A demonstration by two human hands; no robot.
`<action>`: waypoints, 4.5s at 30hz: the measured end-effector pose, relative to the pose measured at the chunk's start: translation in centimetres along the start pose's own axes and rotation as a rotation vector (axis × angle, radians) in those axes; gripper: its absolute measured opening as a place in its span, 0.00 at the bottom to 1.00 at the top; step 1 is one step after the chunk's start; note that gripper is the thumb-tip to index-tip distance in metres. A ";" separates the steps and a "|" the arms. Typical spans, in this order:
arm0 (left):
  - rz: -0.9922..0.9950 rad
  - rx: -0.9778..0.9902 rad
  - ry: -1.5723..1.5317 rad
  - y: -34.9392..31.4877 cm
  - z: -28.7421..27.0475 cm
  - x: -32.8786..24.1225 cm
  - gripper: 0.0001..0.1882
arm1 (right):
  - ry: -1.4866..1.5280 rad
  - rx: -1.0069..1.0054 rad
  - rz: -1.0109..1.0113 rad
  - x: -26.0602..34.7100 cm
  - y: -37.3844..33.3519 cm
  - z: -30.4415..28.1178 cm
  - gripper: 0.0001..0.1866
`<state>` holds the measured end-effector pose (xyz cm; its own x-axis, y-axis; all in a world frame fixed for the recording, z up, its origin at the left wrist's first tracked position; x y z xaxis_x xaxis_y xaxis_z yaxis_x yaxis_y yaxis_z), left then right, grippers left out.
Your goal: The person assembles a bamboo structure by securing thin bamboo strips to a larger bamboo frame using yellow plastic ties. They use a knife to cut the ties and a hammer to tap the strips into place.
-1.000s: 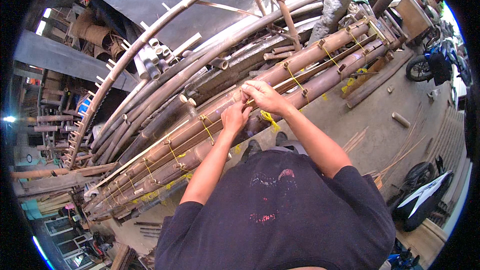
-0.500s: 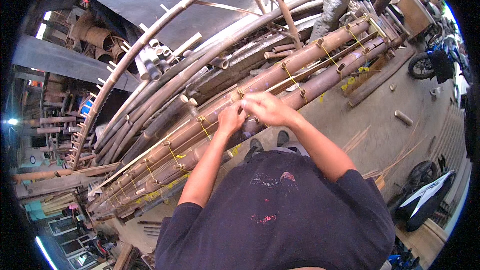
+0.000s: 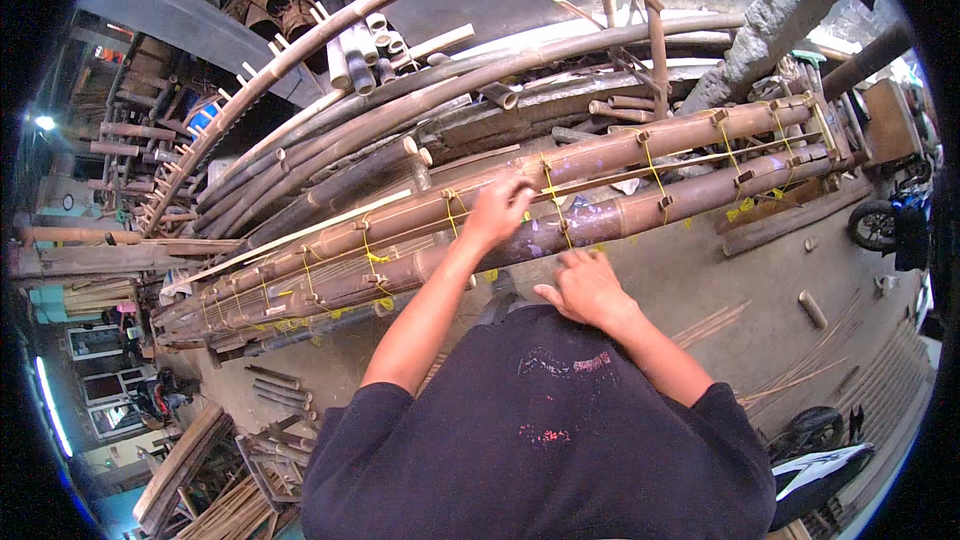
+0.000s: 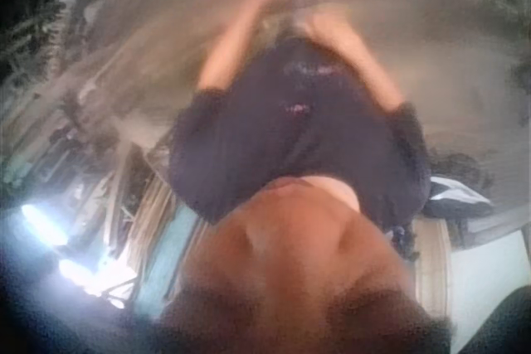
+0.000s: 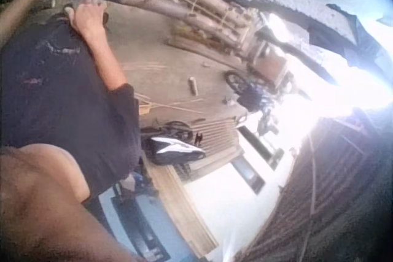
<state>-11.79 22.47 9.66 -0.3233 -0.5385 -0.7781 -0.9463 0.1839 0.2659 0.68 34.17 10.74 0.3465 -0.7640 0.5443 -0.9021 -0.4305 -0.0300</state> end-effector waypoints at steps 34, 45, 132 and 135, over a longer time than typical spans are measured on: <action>-0.157 0.298 0.340 -5.8 -8.9 10.3 0.19 | 1.056 -0.382 0.060 7.9 14.9 0.8 0.16; -0.138 0.377 0.301 -5.6 -7.8 11.1 0.19 | 0.939 -0.288 -0.044 10.6 13.9 -1.6 0.16; -0.049 0.244 0.489 -12.6 -22.0 22.7 0.21 | 0.708 -0.308 -0.145 30.1 18.9 7.0 0.19; -0.166 0.367 0.496 -12.4 -21.9 20.6 0.18 | 0.581 -0.262 -0.278 32.8 14.0 5.0 0.15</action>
<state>-6.72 -8.96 2.82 -0.2168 -0.8848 -0.4124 -0.9507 0.2873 -0.1164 0.70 0.65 23.94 0.4460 -0.2297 0.8651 -0.8573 -0.3873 0.3391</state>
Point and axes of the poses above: each hand's wrist, its own y-axis towards the middle knuckle, its own z-axis out of the palm, x = y × z, the point moved 10 cm from there along y, towards the middle knuckle, and after that the axes turned 9 degrees about -x, right-handed, at the moved point
